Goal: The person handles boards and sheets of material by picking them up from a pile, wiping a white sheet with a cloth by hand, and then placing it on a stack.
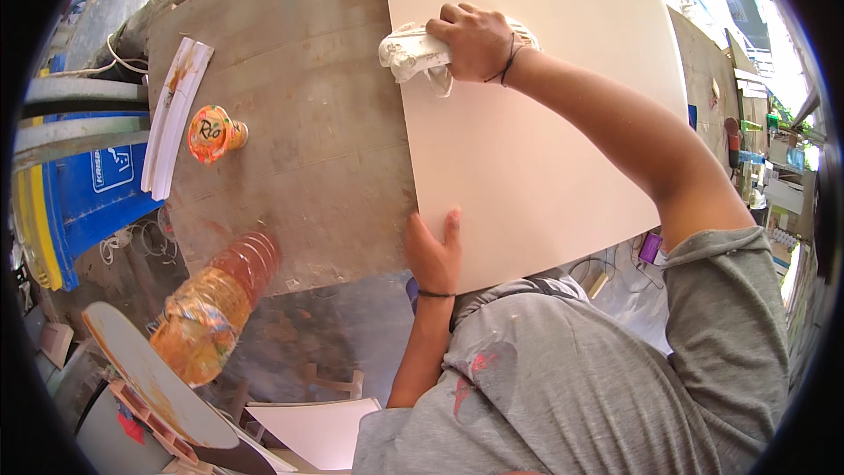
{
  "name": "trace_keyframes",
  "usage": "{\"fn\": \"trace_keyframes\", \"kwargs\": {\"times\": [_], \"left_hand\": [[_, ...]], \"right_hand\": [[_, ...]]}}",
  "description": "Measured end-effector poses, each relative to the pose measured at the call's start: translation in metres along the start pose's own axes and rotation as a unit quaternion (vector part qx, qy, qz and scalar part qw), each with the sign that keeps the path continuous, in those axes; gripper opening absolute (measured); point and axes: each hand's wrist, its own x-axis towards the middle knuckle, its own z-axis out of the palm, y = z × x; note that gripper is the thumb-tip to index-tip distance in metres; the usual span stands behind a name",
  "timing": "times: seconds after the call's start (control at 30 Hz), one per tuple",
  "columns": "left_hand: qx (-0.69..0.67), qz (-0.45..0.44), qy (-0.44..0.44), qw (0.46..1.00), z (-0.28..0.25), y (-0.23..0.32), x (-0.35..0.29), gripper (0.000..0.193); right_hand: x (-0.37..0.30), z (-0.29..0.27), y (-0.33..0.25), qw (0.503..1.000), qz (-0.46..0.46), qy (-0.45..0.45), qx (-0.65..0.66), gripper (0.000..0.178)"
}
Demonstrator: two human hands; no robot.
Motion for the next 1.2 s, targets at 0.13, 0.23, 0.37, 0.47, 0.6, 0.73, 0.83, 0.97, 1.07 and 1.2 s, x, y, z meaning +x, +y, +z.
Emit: {"fn": "trace_keyframes", "kwargs": {"times": [0.13, 0.23, 0.37, 0.47, 0.6, 0.73, 0.83, 0.97, 1.07, 1.2], "left_hand": [[-0.003, -0.005, -0.008, 1.000, -0.003, 0.002, 0.001, 0.043], [-0.026, -0.009, -0.010, 1.000, -0.004, 0.003, 0.002, 0.042], [-0.022, -0.001, -0.003, 1.000, -0.005, 0.002, 0.003, 0.040], [-0.031, -0.004, -0.001, 1.000, -0.007, 0.006, 0.005, 0.040], [0.002, -0.036, -0.023, 0.999, -0.007, 0.004, 0.001, 0.040], [-0.018, -0.032, -0.011, 0.999, -0.004, 0.007, 0.002, 0.041], [-0.017, -0.031, -0.003, 0.999, -0.003, 0.006, 0.002, 0.041], [0.035, -0.045, -0.009, 0.998, -0.006, 0.012, 0.001, 0.041], [0.004, -0.043, 0.005, 0.999, -0.005, 0.013, 0.002, 0.040], [0.009, -0.042, 0.017, 0.999, -0.003, 0.011, 0.000, 0.041]], "right_hand": [[0.027, 0.004, 0.017, 1.000, 0.017, 0.010, -0.007, 0.028], [0.052, 0.001, 0.031, 0.999, 0.030, 0.006, -0.016, 0.028], [0.081, 0.007, 0.053, 0.998, 0.057, -0.008, -0.012, 0.029], [0.104, -0.001, 0.058, 0.998, 0.065, -0.008, -0.025, 0.029], [0.127, -0.003, 0.073, 0.997, 0.070, 0.015, -0.028, 0.029], [0.146, -0.004, 0.092, 0.997, 0.075, -0.008, -0.008, 0.031], [0.159, -0.008, 0.095, 0.997, 0.079, -0.016, -0.004, 0.033], [0.177, -0.020, 0.098, 0.992, 0.109, -0.058, 0.010, 0.035], [0.191, -0.015, 0.109, 0.995, 0.096, -0.033, 0.022, 0.035], [0.212, 0.012, 0.146, 0.997, 0.076, 0.020, 0.008, 0.034]]}}
